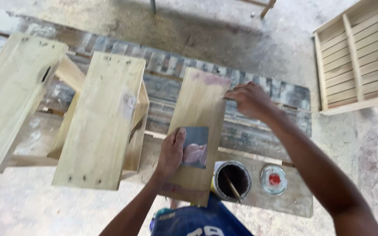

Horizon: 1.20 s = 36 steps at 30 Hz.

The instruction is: The person scoops wood filler from a bucket using a putty knife, transfers it to a sanding block, and spreads the filler onto wooden furniture parts. The person repeatedly applies and smooths the filler across multiple surfaces.

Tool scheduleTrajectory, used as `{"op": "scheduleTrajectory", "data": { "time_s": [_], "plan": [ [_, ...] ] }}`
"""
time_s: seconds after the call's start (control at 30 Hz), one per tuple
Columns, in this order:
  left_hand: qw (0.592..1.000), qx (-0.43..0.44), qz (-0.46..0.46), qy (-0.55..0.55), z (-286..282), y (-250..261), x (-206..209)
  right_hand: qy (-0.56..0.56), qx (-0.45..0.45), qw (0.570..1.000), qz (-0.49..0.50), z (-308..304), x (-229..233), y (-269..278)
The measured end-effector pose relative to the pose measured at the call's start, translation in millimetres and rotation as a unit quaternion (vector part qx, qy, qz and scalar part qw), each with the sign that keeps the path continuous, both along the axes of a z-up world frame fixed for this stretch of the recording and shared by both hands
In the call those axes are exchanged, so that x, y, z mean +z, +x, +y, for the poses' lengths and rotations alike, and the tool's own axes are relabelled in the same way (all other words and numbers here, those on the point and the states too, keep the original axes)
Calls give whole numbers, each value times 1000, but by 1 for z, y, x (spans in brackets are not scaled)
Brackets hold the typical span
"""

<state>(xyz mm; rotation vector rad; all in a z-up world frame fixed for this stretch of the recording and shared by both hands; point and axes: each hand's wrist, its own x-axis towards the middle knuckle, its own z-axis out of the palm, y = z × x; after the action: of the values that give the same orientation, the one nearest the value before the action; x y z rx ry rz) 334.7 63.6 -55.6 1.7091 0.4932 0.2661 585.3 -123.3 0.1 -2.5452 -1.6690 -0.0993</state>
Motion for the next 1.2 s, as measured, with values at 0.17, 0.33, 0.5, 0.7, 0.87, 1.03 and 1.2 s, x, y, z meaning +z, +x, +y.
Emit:
{"op": "scheduleTrajectory", "data": {
  "time_s": [0.17,0.33,0.5,0.7,0.87,1.03,1.2],
  "plan": [
    [993,48,-44,-98,-3,-12,16,116,-216,927,283,-44,57,-64],
    [959,173,-130,-185,-23,-27,51,315,-344,815,344,-35,40,-162],
    [944,287,-111,-118,-49,-29,84,582,-98,591,550,-9,21,-209],
    [927,306,-166,-140,-54,-40,99,382,-113,844,360,-20,9,-229],
    [925,276,-178,-192,-36,-49,101,425,-122,800,405,-43,34,-190],
    [888,248,-213,-322,-43,-51,103,627,-51,574,524,-58,47,-172],
    [874,227,-242,-356,-49,-50,100,421,175,885,97,-49,70,-165]
  ]
}}
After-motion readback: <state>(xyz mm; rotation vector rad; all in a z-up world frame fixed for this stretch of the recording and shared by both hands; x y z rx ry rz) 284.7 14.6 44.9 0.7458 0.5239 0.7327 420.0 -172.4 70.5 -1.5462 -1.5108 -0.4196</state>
